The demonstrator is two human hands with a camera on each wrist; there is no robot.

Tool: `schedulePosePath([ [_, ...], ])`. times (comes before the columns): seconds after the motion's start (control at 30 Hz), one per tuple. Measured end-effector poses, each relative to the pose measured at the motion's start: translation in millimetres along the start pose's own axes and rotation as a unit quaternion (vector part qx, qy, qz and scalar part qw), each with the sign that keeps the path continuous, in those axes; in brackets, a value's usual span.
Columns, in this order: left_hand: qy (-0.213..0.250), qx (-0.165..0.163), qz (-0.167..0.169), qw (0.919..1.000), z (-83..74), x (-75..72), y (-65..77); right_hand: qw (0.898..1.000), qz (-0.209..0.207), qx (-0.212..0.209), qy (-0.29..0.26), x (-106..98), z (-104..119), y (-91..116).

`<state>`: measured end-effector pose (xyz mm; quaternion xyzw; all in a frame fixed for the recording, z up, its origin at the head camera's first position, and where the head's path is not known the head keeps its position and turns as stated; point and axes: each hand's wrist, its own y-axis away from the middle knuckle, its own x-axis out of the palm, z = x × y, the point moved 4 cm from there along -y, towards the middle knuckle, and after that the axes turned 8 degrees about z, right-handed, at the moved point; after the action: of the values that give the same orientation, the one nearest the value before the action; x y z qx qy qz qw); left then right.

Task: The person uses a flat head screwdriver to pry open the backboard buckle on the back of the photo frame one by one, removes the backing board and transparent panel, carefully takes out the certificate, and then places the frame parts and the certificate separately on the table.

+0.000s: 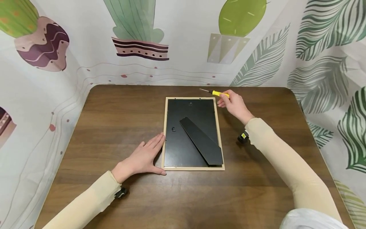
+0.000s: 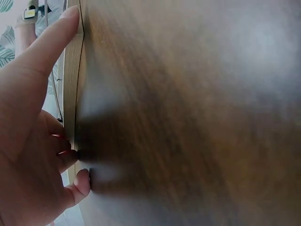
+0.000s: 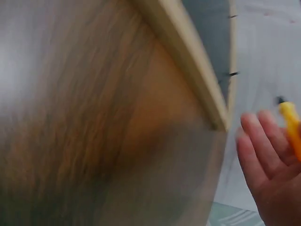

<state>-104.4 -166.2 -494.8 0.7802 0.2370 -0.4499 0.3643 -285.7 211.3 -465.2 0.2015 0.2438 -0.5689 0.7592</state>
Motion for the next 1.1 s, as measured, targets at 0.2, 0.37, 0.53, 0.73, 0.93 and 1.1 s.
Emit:
schedulePosePath([
  [0.2, -0.003, 0.003, -0.007, 1.0, -1.0, -0.8, 1.8, 0.997, -0.023, -0.002, 0.077, 9, -10, -15],
  [0.37, -0.008, 0.003, -0.007, 0.9999, -1.8, -0.9, 2.3, 0.996, 0.012, -0.003, 0.091, 21, -12, -23],
  [0.53, -0.004, 0.005, -0.008, 0.9999, -2.8, -2.4, 2.8, 0.995, 0.038, 0.008, 0.096, 26, -12, -22],
  [0.73, -0.003, 0.0, -0.006, 1.0, -1.8, -3.4, 3.6, 0.994, 0.047, 0.008, 0.095, 25, -13, -20],
  [0.93, -0.003, 0.003, -0.012, 0.9999, -1.9, -3.0, 5.4, 0.995, 0.039, 0.0, 0.092, 22, -14, -21],
  [1.1, -0.007, 0.007, -0.021, 0.9997, -2.6, -2.6, 6.9, 0.994, 0.034, 0.003, 0.101, 21, -15, -23],
])
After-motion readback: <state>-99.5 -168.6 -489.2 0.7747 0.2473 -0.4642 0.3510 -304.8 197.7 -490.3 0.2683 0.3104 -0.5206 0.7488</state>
